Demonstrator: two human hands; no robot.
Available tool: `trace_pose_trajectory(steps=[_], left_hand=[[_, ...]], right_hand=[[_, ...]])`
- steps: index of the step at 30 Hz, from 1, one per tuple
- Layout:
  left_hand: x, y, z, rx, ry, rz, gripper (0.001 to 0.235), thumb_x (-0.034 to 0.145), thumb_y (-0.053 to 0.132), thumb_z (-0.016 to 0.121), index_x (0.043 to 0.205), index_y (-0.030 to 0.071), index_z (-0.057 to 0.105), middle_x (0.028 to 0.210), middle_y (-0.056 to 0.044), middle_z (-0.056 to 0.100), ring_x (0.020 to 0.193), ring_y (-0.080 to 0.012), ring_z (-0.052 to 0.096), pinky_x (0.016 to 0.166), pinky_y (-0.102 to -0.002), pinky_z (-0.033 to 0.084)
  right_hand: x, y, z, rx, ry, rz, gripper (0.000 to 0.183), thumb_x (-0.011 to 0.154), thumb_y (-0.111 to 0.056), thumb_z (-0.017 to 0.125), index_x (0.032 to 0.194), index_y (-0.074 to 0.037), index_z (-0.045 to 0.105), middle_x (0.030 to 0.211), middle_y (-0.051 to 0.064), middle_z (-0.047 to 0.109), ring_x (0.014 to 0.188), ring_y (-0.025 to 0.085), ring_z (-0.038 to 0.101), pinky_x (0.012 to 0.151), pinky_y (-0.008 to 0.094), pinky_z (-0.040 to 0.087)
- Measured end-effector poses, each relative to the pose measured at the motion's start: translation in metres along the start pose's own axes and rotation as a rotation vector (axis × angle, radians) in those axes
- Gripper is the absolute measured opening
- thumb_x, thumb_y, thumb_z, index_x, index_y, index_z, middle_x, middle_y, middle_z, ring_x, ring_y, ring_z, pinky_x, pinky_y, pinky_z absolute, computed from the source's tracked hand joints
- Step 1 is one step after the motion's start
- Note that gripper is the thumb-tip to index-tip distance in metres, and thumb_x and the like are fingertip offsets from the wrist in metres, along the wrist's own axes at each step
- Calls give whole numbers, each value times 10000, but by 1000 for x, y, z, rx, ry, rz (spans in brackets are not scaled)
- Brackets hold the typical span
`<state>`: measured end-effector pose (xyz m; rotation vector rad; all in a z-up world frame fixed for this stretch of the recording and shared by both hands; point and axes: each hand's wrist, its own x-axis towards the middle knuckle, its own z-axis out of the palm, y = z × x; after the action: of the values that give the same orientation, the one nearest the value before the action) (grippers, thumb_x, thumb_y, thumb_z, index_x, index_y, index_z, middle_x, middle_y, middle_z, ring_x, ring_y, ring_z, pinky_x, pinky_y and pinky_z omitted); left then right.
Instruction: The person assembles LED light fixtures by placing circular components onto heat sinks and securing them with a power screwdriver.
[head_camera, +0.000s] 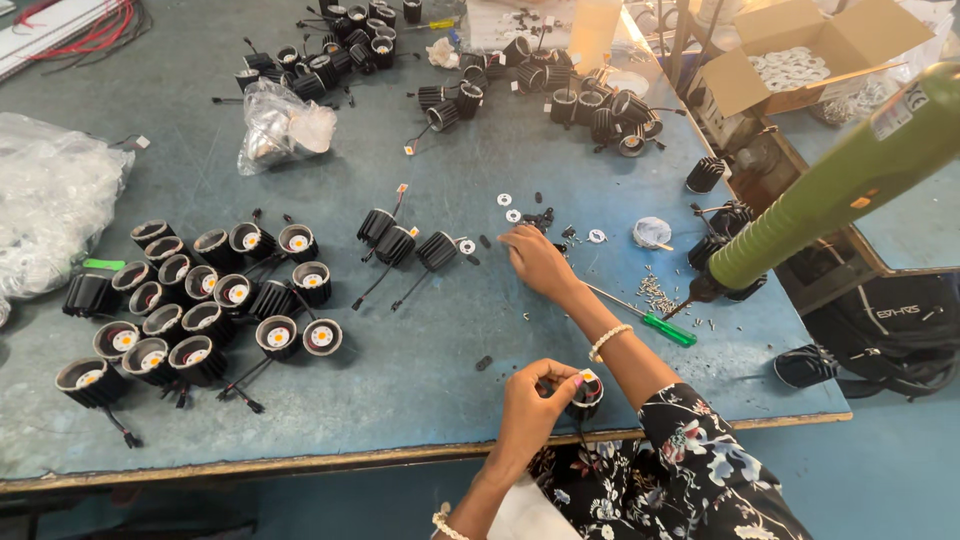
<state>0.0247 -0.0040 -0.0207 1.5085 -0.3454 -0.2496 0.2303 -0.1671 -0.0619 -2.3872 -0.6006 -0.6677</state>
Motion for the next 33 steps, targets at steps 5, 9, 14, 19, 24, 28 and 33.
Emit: trace_pose_trajectory(steps=[5, 9, 14, 19, 24, 28, 33], left_hand=[[-4, -4, 2, 4, 21, 15, 161, 879, 137, 749, 940, -9, 775, 821, -33, 769, 716, -63, 624, 679, -243, 506], [-4, -6, 6, 12, 28, 17, 159, 873, 136, 760, 935, -10, 780, 815, -34, 767, 721, -66, 624, 675, -244, 501], [-4, -8, 6, 5, 20, 22, 162, 878, 143, 761, 929, -10, 780, 813, -33, 767, 721, -68, 631, 677, -240, 500], [-4, -9, 7, 24, 37, 34, 175, 875, 154, 764, 932, -10, 780, 817, -45, 774, 717, -75, 628, 666, -246, 495], [-3, -11, 8, 79, 50, 38, 170, 875, 183, 763, 930, 23, 778, 823, -44, 793, 732, -89, 672, 697, -262, 486], [-7, -7, 6, 173, 61, 23, 144, 886, 191, 761, 918, 54, 792, 814, -36, 801, 741, -110, 683, 777, -278, 438], [-11, -2, 13, 162, 149, 74, 123, 873, 180, 746, 928, 76, 780, 810, -17, 730, 721, -133, 640, 750, -300, 440]], right_hand=[[15, -11, 2, 60, -82, -38, 304, 895, -75, 661, 1189, -3, 685, 1144, 164, 663, 1125, 351, 600, 1018, 438, 461], [28, -19, 10, 57, -191, -89, 361, 874, -109, 698, 1222, -14, 678, 1162, 151, 652, 1127, 347, 574, 1007, 452, 445], [41, -19, 17, -85, -242, -149, 289, 893, -135, 680, 1170, -62, 714, 1146, 88, 668, 1120, 315, 582, 982, 435, 471], [38, -17, 19, -214, -237, -220, 179, 895, -172, 666, 1021, -49, 701, 1020, 97, 635, 1047, 298, 592, 900, 431, 489], [26, -16, 16, -351, -163, -226, 114, 918, -143, 629, 873, -40, 646, 961, 105, 613, 1002, 283, 611, 858, 414, 527], [16, -30, -9, -57, -2, 59, 171, 918, -172, 684, 872, -7, 690, 882, 115, 643, 865, 277, 632, 762, 404, 517], [-38, -82, -73, 454, 81, 464, 248, 940, -222, 686, 1064, -19, 757, 926, 50, 743, 638, 95, 625, 599, 246, 516]])
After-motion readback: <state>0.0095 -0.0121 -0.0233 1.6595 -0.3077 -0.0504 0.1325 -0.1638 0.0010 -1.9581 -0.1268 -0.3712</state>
